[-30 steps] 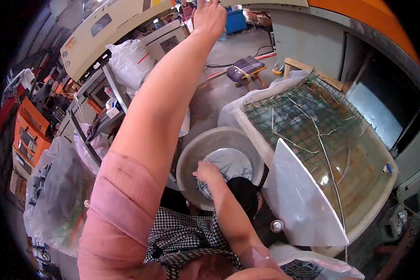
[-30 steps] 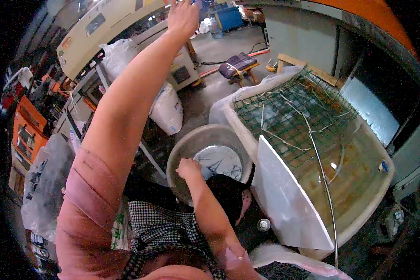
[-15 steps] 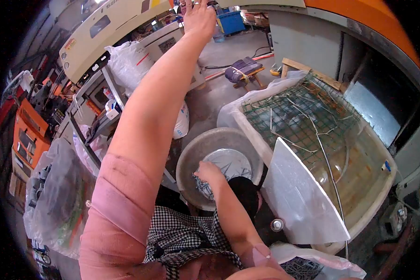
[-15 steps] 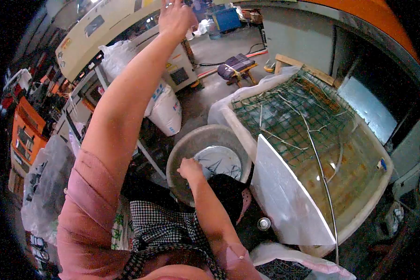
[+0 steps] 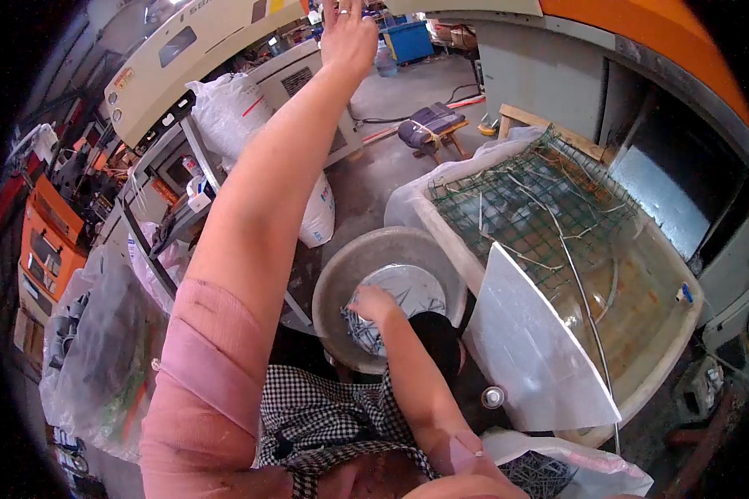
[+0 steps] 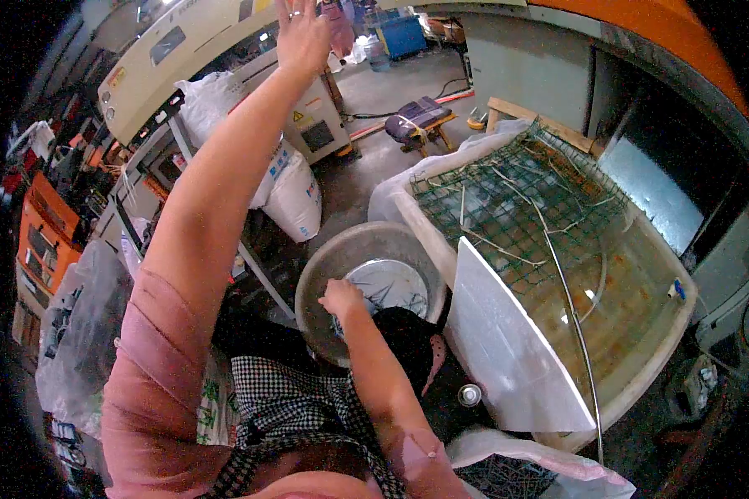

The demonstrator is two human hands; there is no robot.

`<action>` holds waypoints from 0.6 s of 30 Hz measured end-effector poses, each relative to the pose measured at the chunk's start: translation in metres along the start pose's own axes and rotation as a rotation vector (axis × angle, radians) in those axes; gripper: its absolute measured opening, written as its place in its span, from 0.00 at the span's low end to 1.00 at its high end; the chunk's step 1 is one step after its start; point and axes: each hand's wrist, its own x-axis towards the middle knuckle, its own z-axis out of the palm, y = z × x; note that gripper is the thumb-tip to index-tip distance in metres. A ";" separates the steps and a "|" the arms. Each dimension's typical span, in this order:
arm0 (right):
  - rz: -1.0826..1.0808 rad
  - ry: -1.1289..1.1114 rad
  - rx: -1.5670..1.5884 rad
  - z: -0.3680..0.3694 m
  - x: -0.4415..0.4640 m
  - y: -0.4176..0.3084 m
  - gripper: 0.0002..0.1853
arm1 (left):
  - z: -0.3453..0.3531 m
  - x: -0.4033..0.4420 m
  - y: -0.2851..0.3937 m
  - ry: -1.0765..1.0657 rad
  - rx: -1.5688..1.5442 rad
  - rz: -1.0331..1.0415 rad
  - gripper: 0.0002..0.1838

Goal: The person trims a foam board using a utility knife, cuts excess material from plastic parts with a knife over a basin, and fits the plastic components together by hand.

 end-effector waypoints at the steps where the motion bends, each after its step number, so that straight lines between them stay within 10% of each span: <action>1: 0.000 0.000 -0.003 0.000 0.001 0.000 0.25 | 0.013 0.002 -0.003 0.001 0.000 -0.003 0.20; 3: 0.016 -0.031 -0.016 0.003 0.003 0.001 0.26 | 0.052 0.004 -0.010 0.372 0.062 0.003 0.20; 18: -0.029 -0.129 -0.146 0.005 0.013 -0.010 0.26 | 0.042 -0.016 -0.035 0.076 -0.169 0.107 0.08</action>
